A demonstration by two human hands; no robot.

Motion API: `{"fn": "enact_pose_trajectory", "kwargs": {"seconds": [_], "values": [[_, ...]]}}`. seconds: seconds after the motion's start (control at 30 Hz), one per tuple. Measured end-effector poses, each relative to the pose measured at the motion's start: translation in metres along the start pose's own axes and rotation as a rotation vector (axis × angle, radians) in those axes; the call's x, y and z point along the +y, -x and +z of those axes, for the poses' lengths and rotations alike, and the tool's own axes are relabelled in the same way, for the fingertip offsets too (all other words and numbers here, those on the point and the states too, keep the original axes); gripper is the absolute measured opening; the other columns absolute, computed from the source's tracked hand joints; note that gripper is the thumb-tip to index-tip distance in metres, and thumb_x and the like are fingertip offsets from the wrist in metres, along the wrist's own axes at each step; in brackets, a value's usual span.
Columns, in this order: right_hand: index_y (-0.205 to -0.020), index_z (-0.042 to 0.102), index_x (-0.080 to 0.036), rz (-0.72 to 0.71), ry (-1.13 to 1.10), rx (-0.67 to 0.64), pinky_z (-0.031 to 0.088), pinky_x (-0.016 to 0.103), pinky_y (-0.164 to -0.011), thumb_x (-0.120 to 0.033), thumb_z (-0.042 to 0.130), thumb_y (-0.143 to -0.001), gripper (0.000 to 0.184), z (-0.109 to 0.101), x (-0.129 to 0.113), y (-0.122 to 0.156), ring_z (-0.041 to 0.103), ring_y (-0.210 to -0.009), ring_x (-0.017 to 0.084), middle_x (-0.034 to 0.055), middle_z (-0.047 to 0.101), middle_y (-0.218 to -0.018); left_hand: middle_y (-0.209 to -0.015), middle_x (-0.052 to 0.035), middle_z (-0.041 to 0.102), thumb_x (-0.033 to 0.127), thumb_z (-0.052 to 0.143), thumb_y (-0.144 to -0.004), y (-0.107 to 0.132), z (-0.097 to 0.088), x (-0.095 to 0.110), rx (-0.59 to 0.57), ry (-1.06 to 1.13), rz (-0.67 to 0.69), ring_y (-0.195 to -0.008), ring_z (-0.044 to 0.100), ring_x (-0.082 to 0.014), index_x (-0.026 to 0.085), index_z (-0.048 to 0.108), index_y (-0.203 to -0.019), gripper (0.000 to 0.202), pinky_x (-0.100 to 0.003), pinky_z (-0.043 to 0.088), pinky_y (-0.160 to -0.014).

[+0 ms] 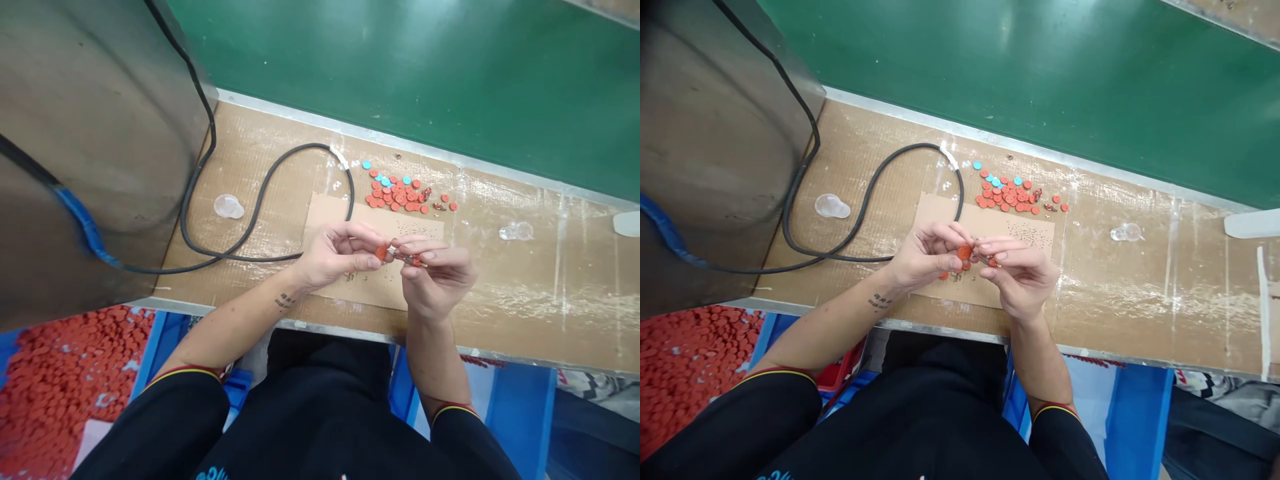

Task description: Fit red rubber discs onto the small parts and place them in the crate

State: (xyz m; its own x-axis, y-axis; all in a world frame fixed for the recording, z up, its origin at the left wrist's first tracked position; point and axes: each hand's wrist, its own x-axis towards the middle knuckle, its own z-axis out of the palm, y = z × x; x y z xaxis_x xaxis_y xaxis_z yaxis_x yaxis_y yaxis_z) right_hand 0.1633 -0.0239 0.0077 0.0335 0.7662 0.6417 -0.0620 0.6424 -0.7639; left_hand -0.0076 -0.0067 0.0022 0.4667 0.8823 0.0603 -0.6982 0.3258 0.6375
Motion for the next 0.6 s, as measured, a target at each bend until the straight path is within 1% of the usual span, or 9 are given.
{"fn": "enact_pose_trajectory", "kwargs": {"seconds": [0.07,0.13,0.27,0.4,0.47,0.6], "values": [[-0.112,0.076,-0.037,-0.013,0.026,-0.013,0.074,0.040,-0.078,-0.027,0.088,-0.089,0.028,0.0000,-0.0007,0.0012,0.083,-0.089,0.020,-0.0055,0.084,-0.098,-0.092,-0.0004,0.081,0.016,0.098,-0.072,-0.0001,0.0004,0.0003,-0.019,-0.001,0.015,-0.081,0.080,-0.0116,0.024,0.083,-0.089,0.024,-0.017,0.066,-0.075],[-0.110,0.076,-0.037,-0.022,0.067,-0.024,0.074,0.041,-0.076,-0.029,0.088,-0.089,0.025,-0.0004,-0.0012,0.0024,0.083,-0.089,0.021,-0.0056,0.084,-0.097,-0.090,-0.0001,0.081,0.016,0.097,-0.072,-0.0001,0.0004,0.0002,-0.028,-0.001,0.020,-0.079,0.079,-0.0107,0.023,0.082,-0.090,0.025,-0.016,0.066,-0.074],[-0.104,0.076,-0.037,-0.032,0.115,-0.050,0.073,0.041,-0.073,-0.034,0.087,-0.091,0.018,-0.0018,-0.0016,0.0030,0.083,-0.088,0.022,-0.0057,0.084,-0.091,-0.090,-0.0005,0.080,0.020,0.101,-0.067,0.0008,-0.0012,0.0000,0.001,-0.033,-0.002,-0.077,0.078,-0.0113,0.020,0.080,-0.086,0.028,-0.021,0.068,-0.077],[-0.111,0.077,-0.038,-0.046,0.096,-0.065,0.073,0.040,-0.076,-0.030,0.087,-0.091,0.024,-0.0034,-0.0011,0.0032,0.083,-0.090,0.020,-0.0056,0.085,-0.096,-0.094,-0.0025,0.079,0.025,0.102,-0.066,0.0018,-0.0027,0.0006,0.010,-0.084,-0.038,-0.080,0.078,-0.0130,0.018,0.077,-0.085,0.032,-0.025,0.069,-0.082],[-0.113,0.077,-0.039,-0.051,0.097,-0.069,0.073,0.040,-0.075,-0.030,0.087,-0.091,0.026,-0.0032,-0.0007,0.0040,0.083,-0.090,0.020,-0.0056,0.085,-0.097,-0.094,-0.0027,0.079,0.025,0.102,-0.066,0.0020,-0.0023,0.0008,0.005,-0.084,-0.038,-0.080,0.078,-0.0126,0.018,0.077,-0.084,0.031,-0.025,0.069,-0.082],[-0.114,0.077,-0.040,-0.049,0.104,-0.069,0.074,0.040,-0.075,-0.029,0.086,-0.091,0.026,-0.0024,-0.0008,0.0048,0.083,-0.090,0.021,-0.0050,0.085,-0.096,-0.091,-0.0014,0.079,0.022,0.101,-0.068,0.0024,-0.0001,0.0005,-0.009,-0.071,0.014,-0.075,0.077,-0.0107,0.019,0.078,-0.084,0.028,-0.022,0.068,-0.078]]}}
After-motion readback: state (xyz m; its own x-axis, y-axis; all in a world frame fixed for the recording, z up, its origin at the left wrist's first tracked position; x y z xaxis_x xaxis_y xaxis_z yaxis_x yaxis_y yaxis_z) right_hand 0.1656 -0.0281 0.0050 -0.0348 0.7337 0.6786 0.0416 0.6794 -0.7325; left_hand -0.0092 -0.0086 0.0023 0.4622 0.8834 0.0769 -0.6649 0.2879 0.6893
